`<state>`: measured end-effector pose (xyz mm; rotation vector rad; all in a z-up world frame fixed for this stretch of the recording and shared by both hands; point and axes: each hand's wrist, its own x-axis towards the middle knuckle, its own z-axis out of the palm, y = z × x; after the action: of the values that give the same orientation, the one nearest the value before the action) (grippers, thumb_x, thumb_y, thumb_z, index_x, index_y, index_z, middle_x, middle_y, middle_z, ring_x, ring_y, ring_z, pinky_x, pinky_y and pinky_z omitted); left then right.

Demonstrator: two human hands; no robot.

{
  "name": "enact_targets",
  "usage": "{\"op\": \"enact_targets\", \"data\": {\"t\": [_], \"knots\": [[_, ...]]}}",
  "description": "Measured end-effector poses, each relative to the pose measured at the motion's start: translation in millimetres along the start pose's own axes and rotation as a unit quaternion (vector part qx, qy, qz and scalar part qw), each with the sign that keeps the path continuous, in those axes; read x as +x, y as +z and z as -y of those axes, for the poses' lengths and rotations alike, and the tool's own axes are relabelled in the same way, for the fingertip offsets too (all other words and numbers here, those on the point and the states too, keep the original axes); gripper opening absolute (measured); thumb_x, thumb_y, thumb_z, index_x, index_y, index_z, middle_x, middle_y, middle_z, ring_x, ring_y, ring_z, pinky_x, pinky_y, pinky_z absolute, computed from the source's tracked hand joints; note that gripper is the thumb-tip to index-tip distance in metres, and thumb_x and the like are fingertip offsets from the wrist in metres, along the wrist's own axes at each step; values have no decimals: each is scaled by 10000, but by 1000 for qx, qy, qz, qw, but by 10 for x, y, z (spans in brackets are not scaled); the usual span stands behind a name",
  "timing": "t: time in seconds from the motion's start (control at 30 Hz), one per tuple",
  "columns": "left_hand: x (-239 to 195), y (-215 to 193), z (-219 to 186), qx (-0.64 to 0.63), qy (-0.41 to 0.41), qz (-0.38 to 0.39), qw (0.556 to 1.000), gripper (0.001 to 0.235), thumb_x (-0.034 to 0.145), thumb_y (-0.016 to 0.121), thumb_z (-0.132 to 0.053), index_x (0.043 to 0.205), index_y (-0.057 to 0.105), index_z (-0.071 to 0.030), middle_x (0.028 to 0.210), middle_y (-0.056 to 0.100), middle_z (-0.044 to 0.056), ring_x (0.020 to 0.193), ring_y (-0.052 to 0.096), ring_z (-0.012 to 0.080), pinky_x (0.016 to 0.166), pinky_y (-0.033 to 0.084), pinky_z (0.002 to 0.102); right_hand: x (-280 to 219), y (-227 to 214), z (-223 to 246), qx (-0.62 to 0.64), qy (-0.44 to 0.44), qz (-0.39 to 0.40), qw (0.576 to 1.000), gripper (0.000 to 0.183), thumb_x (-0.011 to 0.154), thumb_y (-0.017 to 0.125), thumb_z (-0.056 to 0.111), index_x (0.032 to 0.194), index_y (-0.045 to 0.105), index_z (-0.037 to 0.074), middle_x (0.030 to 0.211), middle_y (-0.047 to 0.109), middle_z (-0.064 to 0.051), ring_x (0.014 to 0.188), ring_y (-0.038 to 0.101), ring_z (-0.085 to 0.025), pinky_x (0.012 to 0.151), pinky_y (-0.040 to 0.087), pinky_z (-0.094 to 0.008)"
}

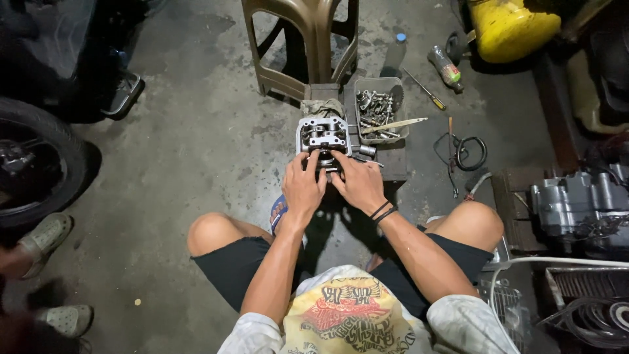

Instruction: Inspecting and assembling small components into a motorcycle engine cylinder head.

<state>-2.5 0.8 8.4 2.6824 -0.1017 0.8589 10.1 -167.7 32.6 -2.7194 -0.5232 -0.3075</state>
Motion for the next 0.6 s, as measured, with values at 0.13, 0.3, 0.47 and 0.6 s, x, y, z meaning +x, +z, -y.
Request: {"op": "enact_targets", "data": {"t": [0.13,0.3,0.47,0.6], "knots": [[-23,39,39,11,0,8,1000,381,836,709,-337,1203,656,-253,1174,569,9,1059,649,260,797,582,385,0,-75,114,14,-15,2,1000,593,913,626,346,1482,474,276,782,628,46,780,700,-183,896,480,-415],[40,-49,1,-24,-17,11,1000,482,840,715,-304,1305,611,-230,1161,582,27,1048,653,265,808,594,395,30,-93,56,9,7,43,999,543,945,588,382,1461,486,247,728,611,72,744,685,-170,895,457,-413],[15,-75,-18,-11,-1,8,1000,504,835,710,-320,1322,609,-240,1184,567,31,1081,639,271,816,596,402,7,-49,59,11,13,37,999,602,918,628,372,1489,455,291,750,639,42,779,704,-201,897,463,-428],[42,-137,-52,-13,2,6,1000,518,827,725,-315,1325,607,-232,1183,568,33,1079,634,265,812,597,389,13,-78,72,9,16,42,999,587,924,623,375,1480,460,281,750,655,30,780,710,-212,882,472,-432]]}}
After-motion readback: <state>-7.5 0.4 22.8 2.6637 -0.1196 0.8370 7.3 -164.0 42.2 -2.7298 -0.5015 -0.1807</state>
